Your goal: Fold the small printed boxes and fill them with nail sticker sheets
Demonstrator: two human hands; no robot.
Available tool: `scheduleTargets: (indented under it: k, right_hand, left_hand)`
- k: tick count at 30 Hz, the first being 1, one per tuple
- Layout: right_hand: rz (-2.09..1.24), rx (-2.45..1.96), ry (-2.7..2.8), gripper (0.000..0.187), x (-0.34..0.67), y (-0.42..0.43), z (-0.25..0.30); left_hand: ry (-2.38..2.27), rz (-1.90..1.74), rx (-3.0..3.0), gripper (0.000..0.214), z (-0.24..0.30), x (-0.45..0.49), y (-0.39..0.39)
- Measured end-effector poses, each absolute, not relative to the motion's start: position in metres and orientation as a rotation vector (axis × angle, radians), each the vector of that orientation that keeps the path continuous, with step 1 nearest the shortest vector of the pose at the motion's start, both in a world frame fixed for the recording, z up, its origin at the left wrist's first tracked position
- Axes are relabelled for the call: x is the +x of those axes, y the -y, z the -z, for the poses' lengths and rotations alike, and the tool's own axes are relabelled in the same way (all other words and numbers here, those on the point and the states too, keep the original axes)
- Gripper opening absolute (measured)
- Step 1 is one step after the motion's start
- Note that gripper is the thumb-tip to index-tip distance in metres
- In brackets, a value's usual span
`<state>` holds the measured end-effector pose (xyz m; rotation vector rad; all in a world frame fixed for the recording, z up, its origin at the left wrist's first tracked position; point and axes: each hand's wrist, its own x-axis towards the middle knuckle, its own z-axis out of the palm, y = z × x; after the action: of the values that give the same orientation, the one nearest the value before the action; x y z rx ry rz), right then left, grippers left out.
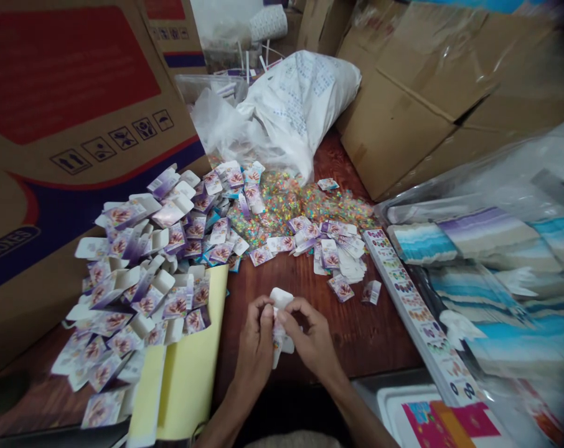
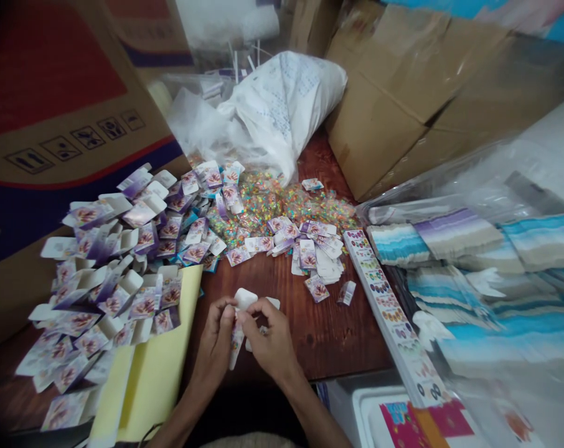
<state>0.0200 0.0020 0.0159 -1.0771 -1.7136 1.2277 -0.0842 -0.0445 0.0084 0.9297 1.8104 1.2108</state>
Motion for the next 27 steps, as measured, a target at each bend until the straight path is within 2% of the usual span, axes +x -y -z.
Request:
scheduleTargets:
  k: [4,6,8,14,22,27]
  right_hand:
    - [-1.071,-1.035,1.695,0.007,0.025,-0.008,-0.012]
    - [-0.970,-1.120,1.577,0.026,0.026,-0.007,-0.007]
    - [-0.900,-1.142,1.537,0.036,0.027,-0.005,-0.005]
    - [-0.793,-0.878,1.744,0.028,0.026,-0.003,-0.016]
    - [-1.154,-1.216,1.404,0.013,0.017,-0.009,-0.021]
    - [-1.188,-1.287,1.294,0.011,0.016,-0.013,-0.025]
  left_hand:
    - [-1.872,-1.069,1.386,0.039,-0.014,-0.091,0.049]
    - [-1.942,-1.024,1.740,0.052,-0.014,-0.093,0.048]
    - [-2.054,-1.009,1.998,0.058,-0.012,-0.093,0.046]
    - [-2.140,-0.998,2.256,0.059,-0.003,-0.094,0.042]
    - [-2.165,-1.019,2.278,0.060,-0.001,-0.090,0.045]
    - [-2.164,-1.006,2.293,0.060,-0.002,-0.088,0.044]
